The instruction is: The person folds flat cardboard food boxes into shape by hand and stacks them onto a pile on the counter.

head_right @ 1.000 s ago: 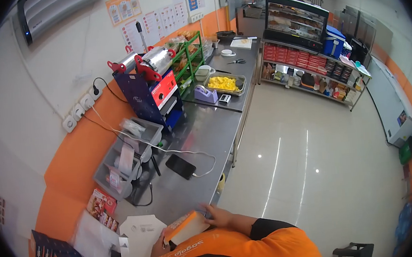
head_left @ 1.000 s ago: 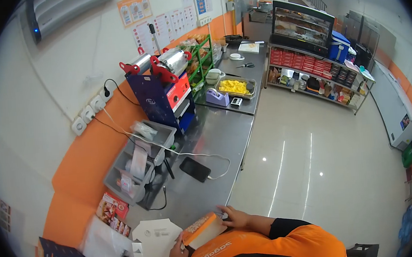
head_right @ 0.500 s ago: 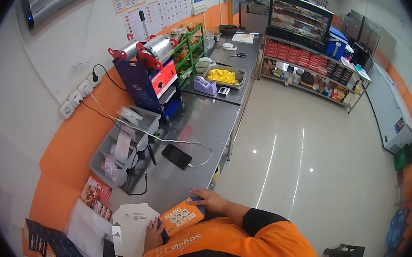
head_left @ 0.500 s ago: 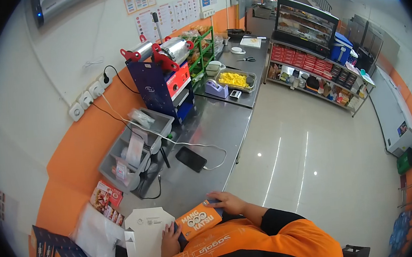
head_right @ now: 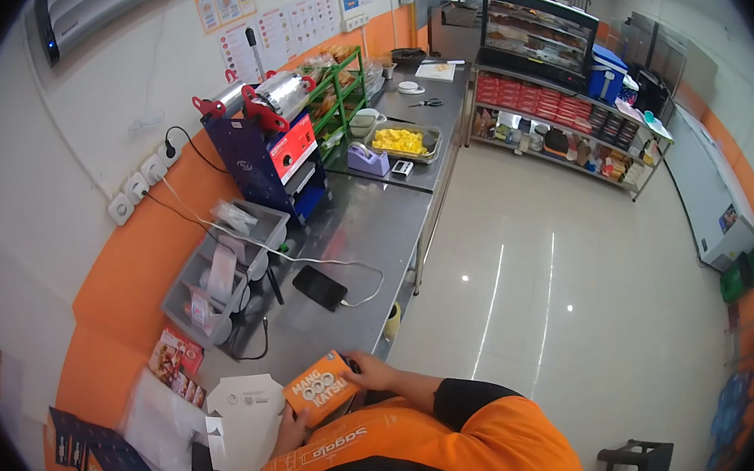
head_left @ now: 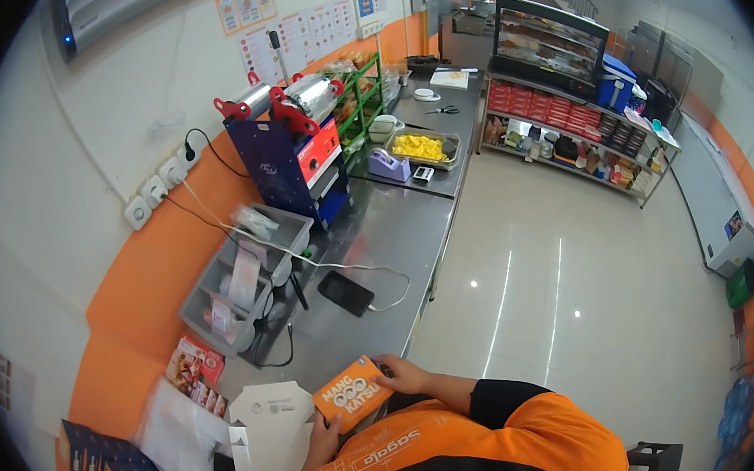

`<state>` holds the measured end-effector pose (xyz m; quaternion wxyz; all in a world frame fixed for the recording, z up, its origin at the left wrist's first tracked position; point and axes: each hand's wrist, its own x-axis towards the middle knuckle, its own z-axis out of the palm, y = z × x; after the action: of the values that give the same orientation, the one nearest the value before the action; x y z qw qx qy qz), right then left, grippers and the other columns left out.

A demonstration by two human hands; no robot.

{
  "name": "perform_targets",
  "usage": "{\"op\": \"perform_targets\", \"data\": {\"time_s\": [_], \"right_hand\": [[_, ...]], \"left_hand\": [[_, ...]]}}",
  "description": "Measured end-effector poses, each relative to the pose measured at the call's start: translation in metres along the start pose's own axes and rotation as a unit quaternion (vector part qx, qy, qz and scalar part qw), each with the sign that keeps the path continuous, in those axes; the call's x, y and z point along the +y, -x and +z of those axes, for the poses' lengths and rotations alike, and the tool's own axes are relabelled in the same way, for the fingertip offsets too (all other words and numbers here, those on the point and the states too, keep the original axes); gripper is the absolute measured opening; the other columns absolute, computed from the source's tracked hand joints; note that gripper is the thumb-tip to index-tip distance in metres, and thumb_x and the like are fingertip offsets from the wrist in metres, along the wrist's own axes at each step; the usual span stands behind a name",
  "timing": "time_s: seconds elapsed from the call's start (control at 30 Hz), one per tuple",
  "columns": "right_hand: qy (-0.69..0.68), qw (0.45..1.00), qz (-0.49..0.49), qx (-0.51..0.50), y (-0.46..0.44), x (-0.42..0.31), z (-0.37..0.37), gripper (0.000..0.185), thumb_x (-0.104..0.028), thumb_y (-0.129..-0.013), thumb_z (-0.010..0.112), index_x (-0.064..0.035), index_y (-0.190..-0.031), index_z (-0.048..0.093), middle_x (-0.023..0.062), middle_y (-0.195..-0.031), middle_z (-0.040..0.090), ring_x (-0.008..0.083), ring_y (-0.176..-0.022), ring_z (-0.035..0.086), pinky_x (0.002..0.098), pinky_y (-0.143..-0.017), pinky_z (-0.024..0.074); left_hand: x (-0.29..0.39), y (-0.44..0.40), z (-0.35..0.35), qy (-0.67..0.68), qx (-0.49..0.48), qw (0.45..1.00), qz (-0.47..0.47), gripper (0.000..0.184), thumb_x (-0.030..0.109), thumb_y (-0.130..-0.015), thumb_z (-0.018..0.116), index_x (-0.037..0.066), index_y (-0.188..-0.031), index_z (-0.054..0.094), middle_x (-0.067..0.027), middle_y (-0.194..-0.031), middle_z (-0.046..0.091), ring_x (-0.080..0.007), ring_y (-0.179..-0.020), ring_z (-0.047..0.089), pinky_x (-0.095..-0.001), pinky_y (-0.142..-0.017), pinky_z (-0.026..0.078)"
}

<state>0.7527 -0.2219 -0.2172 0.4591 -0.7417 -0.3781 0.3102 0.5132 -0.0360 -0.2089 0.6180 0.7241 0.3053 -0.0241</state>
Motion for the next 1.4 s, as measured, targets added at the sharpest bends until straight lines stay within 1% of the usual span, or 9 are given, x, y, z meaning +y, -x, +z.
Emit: {"op": "perform_targets", "data": {"time_s": [0.13, 0.23, 0.37, 0.67, 0.77, 0.87, 1.07, 1.27, 1.4], "right_hand": [[-0.144, 0.988, -0.057, 0.006, -0.028, -0.011, 0.002, 0.065, -0.035, -0.094, 0.070, 0.0011, -0.142, 0.044, 0.0201, -0.126, 0.061, 0.0286, -0.118, 0.061, 0.0398, -0.101, 0.0485], [-0.190, 0.979, -0.069, 0.011, -0.024, -0.039, -0.003, 0.056, -0.031, -0.096, 0.070, 0.0009, -0.137, 0.048, 0.0167, -0.125, 0.061, 0.0246, -0.116, 0.061, 0.0384, -0.101, 0.0484], [-0.199, 0.978, -0.054, -0.009, -0.019, -0.062, -0.017, 0.051, -0.028, -0.096, 0.070, 0.0010, -0.132, 0.049, 0.0137, -0.121, 0.063, 0.0215, -0.114, 0.062, 0.0349, -0.099, 0.0497], [-0.215, 0.971, -0.037, 0.098, 0.014, -0.112, -0.026, 0.036, -0.024, -0.098, 0.068, -0.0020, -0.127, 0.065, 0.0104, -0.111, 0.067, 0.0192, -0.102, 0.065, 0.0298, -0.092, 0.0509], [-0.098, 0.967, -0.170, 0.165, 0.011, -0.110, -0.024, 0.037, -0.021, -0.100, 0.063, -0.0032, -0.133, 0.062, 0.0143, -0.119, 0.064, 0.0223, -0.110, 0.063, 0.0306, -0.095, 0.0486], [-0.081, 0.969, -0.162, 0.168, 0.014, -0.118, -0.024, 0.038, -0.019, -0.102, 0.057, -0.0025, -0.136, 0.060, 0.0158, -0.126, 0.060, 0.0275, -0.117, 0.058, 0.0332, -0.102, 0.0441], [0.036, 0.952, -0.234, 0.192, 0.010, -0.109, -0.015, 0.051, -0.026, -0.106, 0.047, -0.0067, -0.154, 0.040, 0.0238, -0.129, 0.053, 0.0384, -0.120, 0.053, 0.0391, -0.108, 0.0373], [-0.012, 0.993, -0.115, 0.034, 0.012, -0.099, -0.015, 0.069, -0.034, -0.107, 0.045, -0.0090, -0.162, 0.010, 0.0275, -0.128, 0.046, 0.0441, -0.117, 0.052, 0.0429, -0.107, 0.0392], [0.007, 0.991, -0.117, 0.061, 0.017, -0.103, -0.004, 0.069, -0.035, -0.107, 0.045, -0.0070, -0.161, 0.012, 0.0269, -0.127, 0.045, 0.0440, -0.117, 0.052, 0.0431, -0.106, 0.0402]], "left_hand": [[0.025, -0.014, -0.018, 0.326, 0.050, 0.944, -0.030, 0.069, 0.030, -0.103, 0.059, 0.014, -0.156, 0.019, -0.0136, -0.145, 0.045, -0.0269, -0.128, 0.054, -0.0432, -0.101, 0.052], [0.053, -0.011, -0.025, 0.346, 0.077, 0.935, -0.016, 0.068, 0.027, -0.102, 0.062, 0.015, -0.154, 0.019, -0.0130, -0.145, 0.043, -0.0274, -0.129, 0.053, -0.0475, -0.099, 0.054], [0.058, -0.006, -0.020, 0.259, 0.165, 0.948, 0.082, 0.069, 0.012, -0.097, 0.064, 0.009, -0.151, 0.020, -0.0168, -0.139, 0.045, -0.0274, -0.128, 0.052, -0.0394, -0.103, 0.049], [0.076, 0.026, 0.007, -0.023, 0.296, 0.906, 0.301, 0.073, 0.010, -0.091, 0.066, -0.004, -0.146, 0.020, -0.0216, -0.134, 0.046, -0.0317, -0.125, 0.050, -0.0458, -0.111, 0.036], [0.063, 0.016, 0.005, -0.039, 0.293, 0.904, 0.309, 0.075, 0.011, -0.092, 0.066, -0.002, -0.147, 0.016, -0.0212, -0.134, 0.045, -0.0311, -0.125, 0.050, -0.0465, -0.110, 0.036], [0.067, 0.013, 0.015, 0.113, 0.252, 0.914, 0.297, 0.076, 0.012, -0.094, 0.066, 0.000, -0.148, 0.013, -0.0208, -0.135, 0.045, -0.0292, -0.125, 0.050, -0.0462, -0.109, 0.038], [0.090, 0.025, 0.017, 0.203, 0.182, 0.944, 0.186, 0.069, 0.017, -0.102, 0.058, 0.007, -0.151, 0.010, -0.0184, -0.139, 0.045, -0.0255, -0.128, 0.050, -0.0403, -0.107, 0.043], [0.076, 0.019, 0.000, 0.308, 0.103, 0.944, 0.057, 0.057, 0.028, -0.106, 0.052, 0.004, -0.150, 0.026, -0.0182, -0.140, 0.045, -0.0264, -0.126, 0.051, -0.0383, -0.105, 0.045], [0.037, 0.003, -0.003, 0.036, 0.245, 0.959, 0.139, 0.048, 0.026, -0.104, 0.056, 0.000, -0.141, 0.041, -0.0196, -0.138, 0.047, -0.0265, -0.121, 0.054, -0.0373, -0.098, 0.047]]}}
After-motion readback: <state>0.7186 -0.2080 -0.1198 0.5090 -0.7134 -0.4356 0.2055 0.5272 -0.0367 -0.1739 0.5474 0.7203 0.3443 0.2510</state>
